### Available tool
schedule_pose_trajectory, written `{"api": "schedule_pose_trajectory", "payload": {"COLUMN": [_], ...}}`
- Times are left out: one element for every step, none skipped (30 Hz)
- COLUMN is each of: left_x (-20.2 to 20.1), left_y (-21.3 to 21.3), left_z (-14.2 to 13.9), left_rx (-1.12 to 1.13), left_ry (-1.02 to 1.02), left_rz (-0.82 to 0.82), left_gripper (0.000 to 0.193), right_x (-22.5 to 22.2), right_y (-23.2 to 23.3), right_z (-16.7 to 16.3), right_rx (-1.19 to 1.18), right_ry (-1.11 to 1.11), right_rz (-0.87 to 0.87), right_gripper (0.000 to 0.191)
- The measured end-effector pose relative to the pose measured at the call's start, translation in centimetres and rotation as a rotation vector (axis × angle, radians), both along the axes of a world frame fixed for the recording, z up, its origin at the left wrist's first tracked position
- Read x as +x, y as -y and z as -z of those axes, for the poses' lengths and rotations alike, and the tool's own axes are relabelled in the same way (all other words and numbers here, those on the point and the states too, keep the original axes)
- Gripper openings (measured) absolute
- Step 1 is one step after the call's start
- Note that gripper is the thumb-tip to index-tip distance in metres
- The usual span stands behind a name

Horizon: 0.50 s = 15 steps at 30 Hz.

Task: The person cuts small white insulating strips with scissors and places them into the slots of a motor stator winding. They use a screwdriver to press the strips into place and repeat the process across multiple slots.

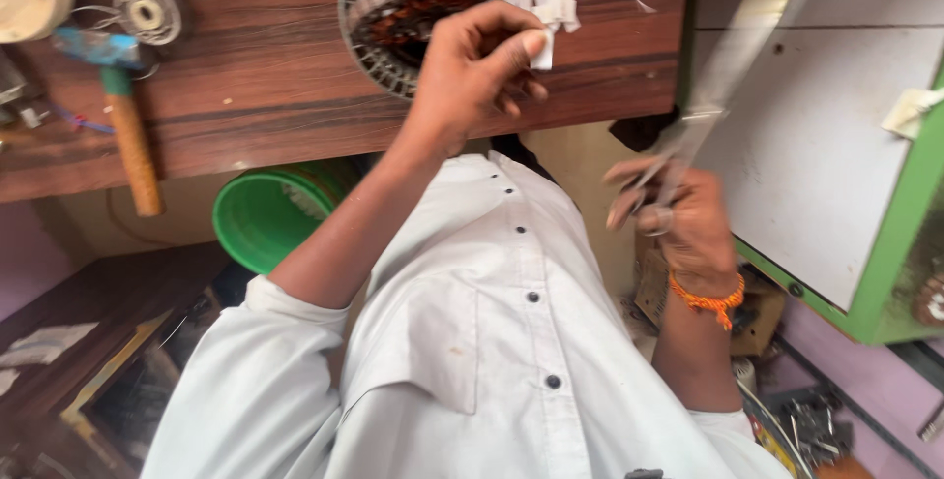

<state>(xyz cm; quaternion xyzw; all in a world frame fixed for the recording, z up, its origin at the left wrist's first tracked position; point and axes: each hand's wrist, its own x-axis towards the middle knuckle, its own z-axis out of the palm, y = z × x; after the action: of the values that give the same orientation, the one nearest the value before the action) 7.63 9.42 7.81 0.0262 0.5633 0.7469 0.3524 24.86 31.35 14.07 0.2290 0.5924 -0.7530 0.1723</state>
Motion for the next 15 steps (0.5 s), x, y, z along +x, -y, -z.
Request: {"api": "schedule_pose_trajectory", "payload": {"left_x": [0.5,1.1,1.9,2.5,3.1,3.7,4.2,4.5,4.8,4.9,5.0,5.1,5.2,5.4,5.6], "left_y": [0.3,0.7,0.9,1.1,1.2,1.3,1.3,1.2,1.1,1.1,1.2,1.3,1.4,1.5,1.6], "left_z": [-0.4,-0.8,-1.2,-1.6,-2.1,-2.5,-2.8,-3.1,-3.3,-3.4,-3.5,-3.5,-3.5,-3.5,-3.5], "left_rx": [-0.006,0.004,0.015,0.028,-0.011,-0.054,-0.096,-0.083,-0.064,-0.04,-0.107,-0.174,-0.243,-0.242,-0.241], "left_ry": [-0.037,-0.086,-0.136,-0.187,-0.252,-0.316,-0.38,-0.394,-0.409,-0.427,-0.548,-0.666,-0.781,-0.797,-0.814], "left_rz": [-0.003,0.049,0.107,0.163,0.174,0.186,0.2,0.187,0.175,0.163,0.173,0.182,0.192,0.191,0.19], "left_gripper": [0.018,0.019,0.022,0.025,0.032,0.041,0.05,0.047,0.045,0.042,0.036,0.029,0.022,0.021,0.019], "right_x": [-0.5,-1.2,-1.9,-2.7,-3.3,-3.9,-4.2,-4.5,-4.5,-4.6,-4.7,-4.7,-4.7,-4.7,-4.7], "right_y": [0.4,0.9,1.4,1.9,2.3,2.7,3.1,3.4,3.7,3.7,3.6,3.4,3.2,2.9,2.7], "right_z": [-0.3,-0.4,-0.4,-0.4,-0.4,-0.2,-0.2,-0.1,0.0,0.1,0.3,0.5,0.6,0.7,0.8], "right_rx": [-0.048,-0.039,-0.03,-0.02,0.002,0.023,0.046,0.1,0.159,0.224,0.23,0.237,0.245,0.248,0.252], "right_ry": [-0.149,-0.215,-0.283,-0.355,-0.305,-0.256,-0.209,-0.206,-0.206,-0.208,-0.195,-0.18,-0.164,-0.131,-0.099], "right_rz": [0.088,0.123,0.164,0.201,0.176,0.149,0.123,0.09,0.059,0.03,0.009,-0.012,-0.032,-0.049,-0.066], "right_gripper": [0.076,0.072,0.068,0.064,0.06,0.056,0.053,0.049,0.045,0.042,0.04,0.037,0.035,0.035,0.034]}}
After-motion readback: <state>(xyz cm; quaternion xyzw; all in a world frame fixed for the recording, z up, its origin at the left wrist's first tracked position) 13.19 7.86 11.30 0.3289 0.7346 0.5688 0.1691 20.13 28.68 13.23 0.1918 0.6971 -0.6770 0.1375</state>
